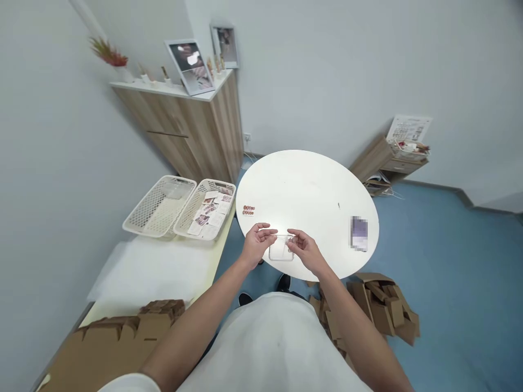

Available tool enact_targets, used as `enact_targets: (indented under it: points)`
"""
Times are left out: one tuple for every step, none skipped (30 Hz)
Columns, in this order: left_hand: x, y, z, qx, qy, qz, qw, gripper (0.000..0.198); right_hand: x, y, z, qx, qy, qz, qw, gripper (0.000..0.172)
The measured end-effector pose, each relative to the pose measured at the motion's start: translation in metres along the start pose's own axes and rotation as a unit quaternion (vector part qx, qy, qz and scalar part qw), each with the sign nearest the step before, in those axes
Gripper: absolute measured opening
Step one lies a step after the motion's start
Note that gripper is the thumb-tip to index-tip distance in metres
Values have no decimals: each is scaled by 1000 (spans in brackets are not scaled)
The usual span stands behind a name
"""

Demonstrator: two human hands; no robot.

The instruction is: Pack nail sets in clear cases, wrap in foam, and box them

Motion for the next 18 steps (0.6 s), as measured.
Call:
enact_targets:
  points:
    - [10,0,4,-6,-1,-14,1000,41,-11,1,-3,4,6,12,1000,39]
    - [18,2,7,-13,-2,-27,1000,40,-22,2,-5,5,6,28,1000,38]
    - [27,4,9,-21,1,-36,999,39,-32,2,-6,3,0,45,999,37]
    - [35,7,11,-31,10,-35,999,38,-42,2,-6,0,-9,62,998,35]
    - [43,10,12,-39,23,-25,999,39,-51,1,-6,-1,-18,77,997,34]
    - [50,14,13,-45,35,-6,998,39,-60,-1,-5,0,-24,89,996,34]
    - [57,18,14,-48,42,17,998,39,-68,-3,-3,5,-29,97,995,34]
    - [63,22,15,-48,43,43,997,38,-75,-7,-1,13,-33,102,994,34]
    - [68,25,17,-48,39,65,996,36,-82,-10,0,23,-37,107,993,34]
    - [73,29,20,-49,31,84,995,34,-89,-14,2,34,-38,109,993,33]
    - [78,32,23,-52,22,98,994,32,-95,-17,3,45,-39,107,992,32]
    - [82,35,27,-57,16,108,992,31,-102,-19,4,53,-39,98,993,31]
    - [87,38,31,-63,12,116,991,30,-108,-20,5,55,-42,80,994,31]
    - [90,40,35,-68,11,122,990,30,-115,-20,6,53,-47,55,996,33]
    - [94,42,39,-70,12,128,989,30,-121,-19,6,47,-51,28,997,37]
    - [97,43,43,-71,16,135,988,30,-126,-18,7,40,-53,2,998,44]
    - [99,44,46,-69,22,141,987,30,-130,-16,8,36,-51,-18,998,50]
    - [101,44,48,-66,28,145,987,30,-133,-15,10,39,-43,-31,998,55]
Point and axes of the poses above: each hand's wrist, its own z-axis towards the middle knuckle, its own x-axis out of the palm, y = z × x, the point moved 5 cm from there along z, towards the middle knuckle, and after that the axes turned 9 degrees about z, right-handed, at the moved point
